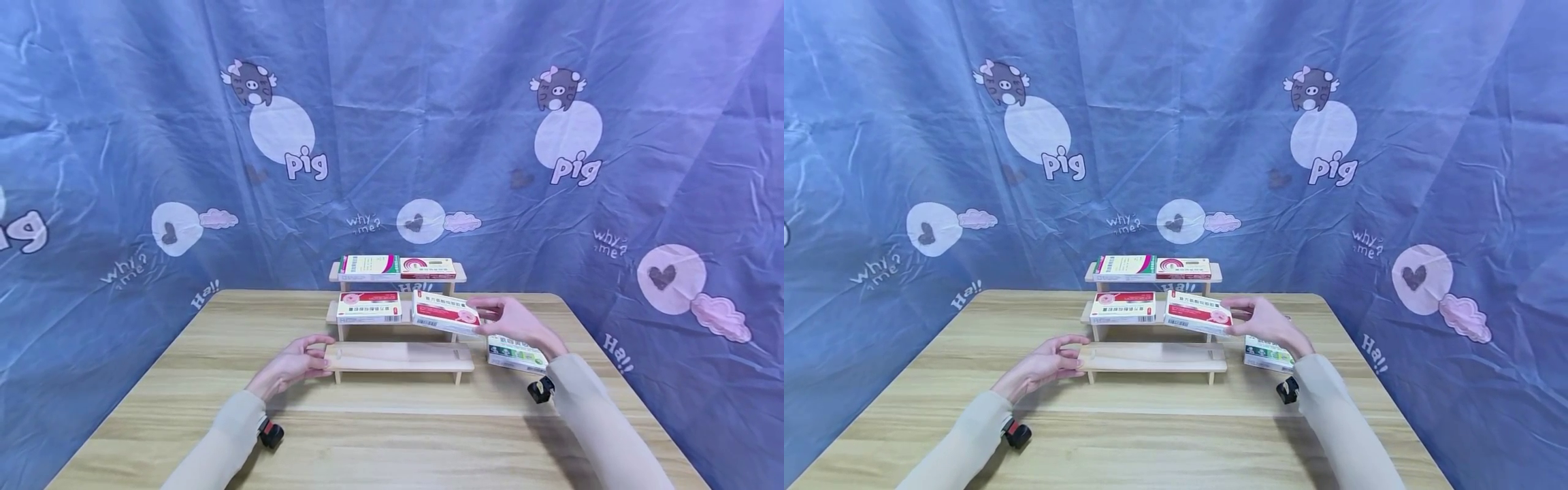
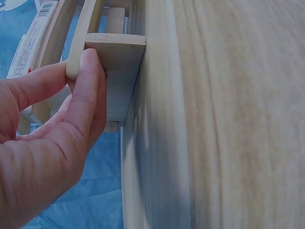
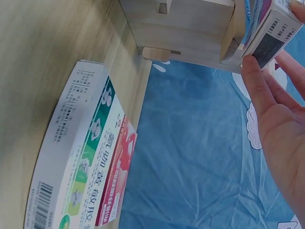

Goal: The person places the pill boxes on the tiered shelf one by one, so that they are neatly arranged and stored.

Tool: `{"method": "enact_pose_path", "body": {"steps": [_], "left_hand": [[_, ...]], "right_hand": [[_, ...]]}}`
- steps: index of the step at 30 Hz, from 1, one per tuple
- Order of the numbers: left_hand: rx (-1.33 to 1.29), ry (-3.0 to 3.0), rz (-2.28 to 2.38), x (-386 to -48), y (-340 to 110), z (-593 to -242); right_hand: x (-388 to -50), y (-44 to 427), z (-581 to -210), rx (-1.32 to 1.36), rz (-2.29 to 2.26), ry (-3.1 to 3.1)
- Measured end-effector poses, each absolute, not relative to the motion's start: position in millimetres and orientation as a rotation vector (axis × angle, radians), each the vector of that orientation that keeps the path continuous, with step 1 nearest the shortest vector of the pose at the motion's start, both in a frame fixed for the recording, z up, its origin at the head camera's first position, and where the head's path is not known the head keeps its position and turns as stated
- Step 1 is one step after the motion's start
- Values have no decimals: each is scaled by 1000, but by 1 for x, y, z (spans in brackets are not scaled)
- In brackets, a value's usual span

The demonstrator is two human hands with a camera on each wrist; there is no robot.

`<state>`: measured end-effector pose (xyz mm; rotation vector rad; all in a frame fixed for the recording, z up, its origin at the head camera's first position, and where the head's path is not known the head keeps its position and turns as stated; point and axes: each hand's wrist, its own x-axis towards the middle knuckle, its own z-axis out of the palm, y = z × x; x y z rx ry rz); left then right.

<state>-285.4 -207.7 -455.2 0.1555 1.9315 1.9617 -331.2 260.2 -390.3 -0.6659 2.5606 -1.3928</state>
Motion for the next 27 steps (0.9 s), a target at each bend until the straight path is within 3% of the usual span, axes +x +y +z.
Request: {"method": "enact_pose_path", "body": {"steps": [27], "left_hand": [[183, 1944, 1939, -284, -208, -455]], "right_hand": [[-352, 240, -386, -705, -1404, 2514]]}}
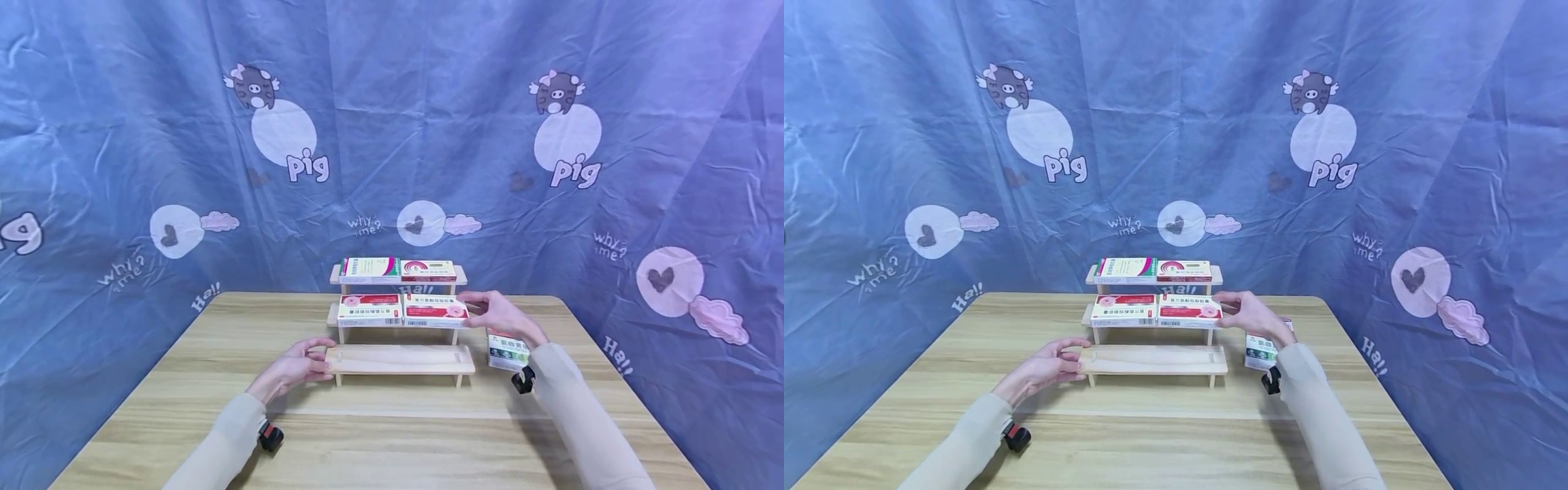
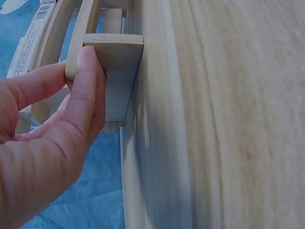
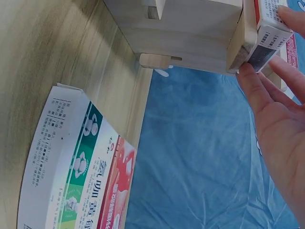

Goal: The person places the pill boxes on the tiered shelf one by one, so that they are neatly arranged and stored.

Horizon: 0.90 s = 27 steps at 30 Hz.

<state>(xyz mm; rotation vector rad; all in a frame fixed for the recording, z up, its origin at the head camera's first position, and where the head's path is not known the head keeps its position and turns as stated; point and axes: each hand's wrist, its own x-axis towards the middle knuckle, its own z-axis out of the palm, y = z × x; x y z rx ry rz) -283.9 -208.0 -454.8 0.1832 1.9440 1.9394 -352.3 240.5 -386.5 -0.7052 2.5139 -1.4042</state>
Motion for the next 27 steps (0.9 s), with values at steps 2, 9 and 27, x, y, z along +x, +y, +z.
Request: {"method": "enact_pose_path", "body": {"steps": [2, 9, 27], "left_hand": [[185, 1943, 1940, -284, -208, -455], [193, 1929, 1951, -285, -209, -458], [189, 1932, 1945, -287, -209, -459]], "right_hand": [[-353, 241, -388, -700, -1417, 2506], [-355, 241, -391, -730, -1444, 2495], [-354, 236, -392, -680, -1490, 2436]]}}
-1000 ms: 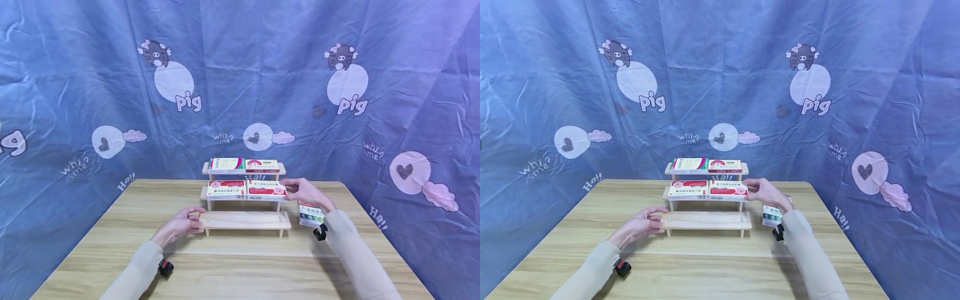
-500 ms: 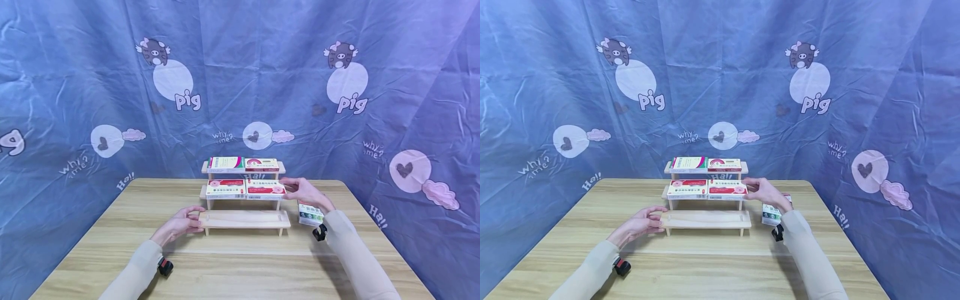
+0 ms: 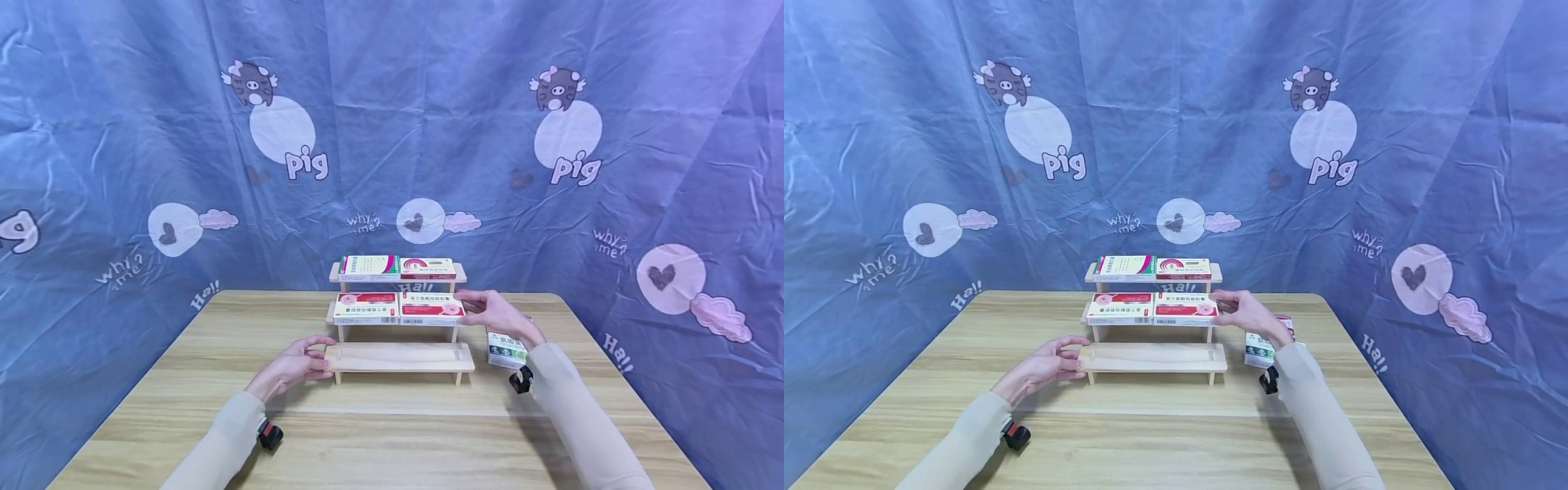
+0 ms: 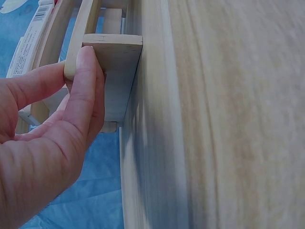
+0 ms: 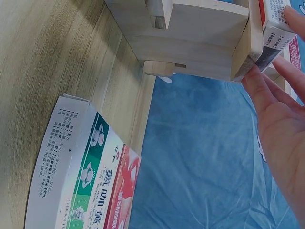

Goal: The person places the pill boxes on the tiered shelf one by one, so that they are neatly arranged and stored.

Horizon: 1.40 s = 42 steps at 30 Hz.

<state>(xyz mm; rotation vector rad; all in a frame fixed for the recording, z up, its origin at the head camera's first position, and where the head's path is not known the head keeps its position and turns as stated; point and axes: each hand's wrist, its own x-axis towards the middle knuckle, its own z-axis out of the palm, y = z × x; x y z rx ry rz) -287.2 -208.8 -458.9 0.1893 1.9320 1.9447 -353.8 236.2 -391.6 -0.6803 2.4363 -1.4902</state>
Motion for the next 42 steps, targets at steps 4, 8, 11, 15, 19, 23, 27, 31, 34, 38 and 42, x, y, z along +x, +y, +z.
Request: {"method": "enact_pose_path", "body": {"steps": [4, 8, 11, 15, 19, 23, 27, 31, 34, 38, 42], "left_hand": [[191, 1934, 1945, -287, -209, -459], [186, 1944, 1944, -287, -209, -459], [186, 1946, 1947, -287, -209, -459], [185, 1934, 1951, -287, -209, -459], [186, 1916, 1960, -287, -208, -459], [191, 1907, 1968, -287, -208, -459], [189, 1905, 1970, -287, -208, -459], [188, 1913, 1967, -287, -209, -460], [187, 1922, 1965, -287, -209, -460], [189, 1922, 1967, -287, -209, -459], [192, 1921, 1965, -286, -208, -458]], "right_hand": [[-355, 236, -391, -683, -1475, 2449], [-356, 235, -392, -699, -1468, 2448], [-357, 235, -392, -708, -1475, 2437], [-356, 237, -393, -697, -1512, 2416], [-355, 241, -396, -669, -1582, 2379], [-353, 246, -397, -661, -1663, 2343], [-351, 253, -398, -654, -1714, 2366], [-350, 262, -402, -650, -1712, 2420], [-349, 269, -404, -641, -1716, 2426], [-347, 279, -406, -632, -1713, 2421], [-343, 289, -409, -630, -1674, 2420]]}}
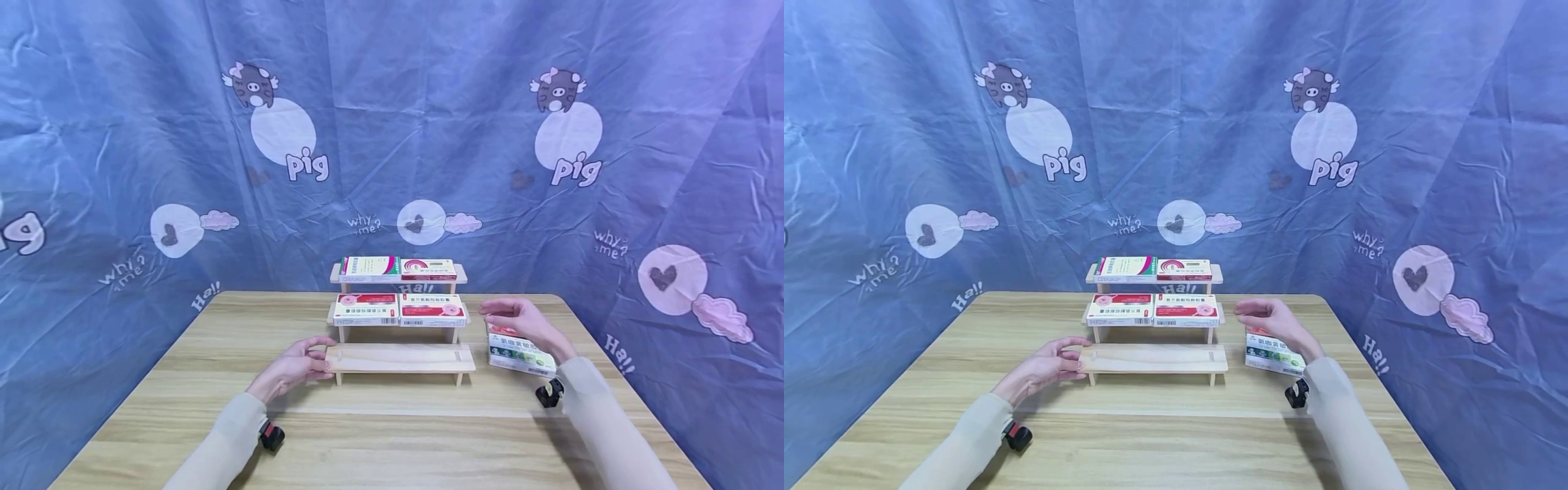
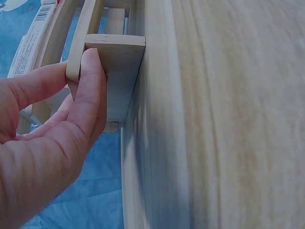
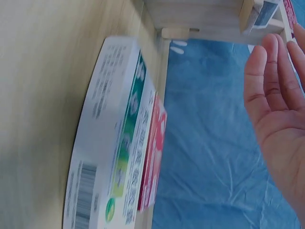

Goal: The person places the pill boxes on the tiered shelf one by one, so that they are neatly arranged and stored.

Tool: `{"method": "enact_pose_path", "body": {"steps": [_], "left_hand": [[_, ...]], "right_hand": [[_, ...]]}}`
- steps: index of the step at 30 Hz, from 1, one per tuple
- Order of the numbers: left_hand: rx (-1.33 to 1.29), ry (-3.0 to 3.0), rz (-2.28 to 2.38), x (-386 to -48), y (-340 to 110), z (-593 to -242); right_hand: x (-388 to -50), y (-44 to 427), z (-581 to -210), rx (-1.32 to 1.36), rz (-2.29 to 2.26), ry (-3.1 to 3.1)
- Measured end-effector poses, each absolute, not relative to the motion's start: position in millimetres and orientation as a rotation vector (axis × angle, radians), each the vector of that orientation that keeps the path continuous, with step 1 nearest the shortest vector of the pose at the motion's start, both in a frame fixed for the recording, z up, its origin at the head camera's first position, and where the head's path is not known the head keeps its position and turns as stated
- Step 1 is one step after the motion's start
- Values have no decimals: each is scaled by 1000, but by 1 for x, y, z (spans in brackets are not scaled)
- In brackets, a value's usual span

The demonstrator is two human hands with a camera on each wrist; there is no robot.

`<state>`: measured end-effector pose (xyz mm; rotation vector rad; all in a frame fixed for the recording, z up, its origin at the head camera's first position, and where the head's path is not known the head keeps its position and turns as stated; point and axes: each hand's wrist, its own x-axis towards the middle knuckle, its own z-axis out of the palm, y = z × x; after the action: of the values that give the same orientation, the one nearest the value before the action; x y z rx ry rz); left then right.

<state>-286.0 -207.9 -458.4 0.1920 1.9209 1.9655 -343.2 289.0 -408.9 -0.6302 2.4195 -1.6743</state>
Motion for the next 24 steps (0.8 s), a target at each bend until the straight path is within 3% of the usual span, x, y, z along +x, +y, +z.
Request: {"method": "enact_pose_path", "body": {"steps": [24], "left_hand": [[171, 1955, 1951, -289, -207, -460]], "right_hand": [[-324, 353, -440, -464, -1224, 2748]]}}
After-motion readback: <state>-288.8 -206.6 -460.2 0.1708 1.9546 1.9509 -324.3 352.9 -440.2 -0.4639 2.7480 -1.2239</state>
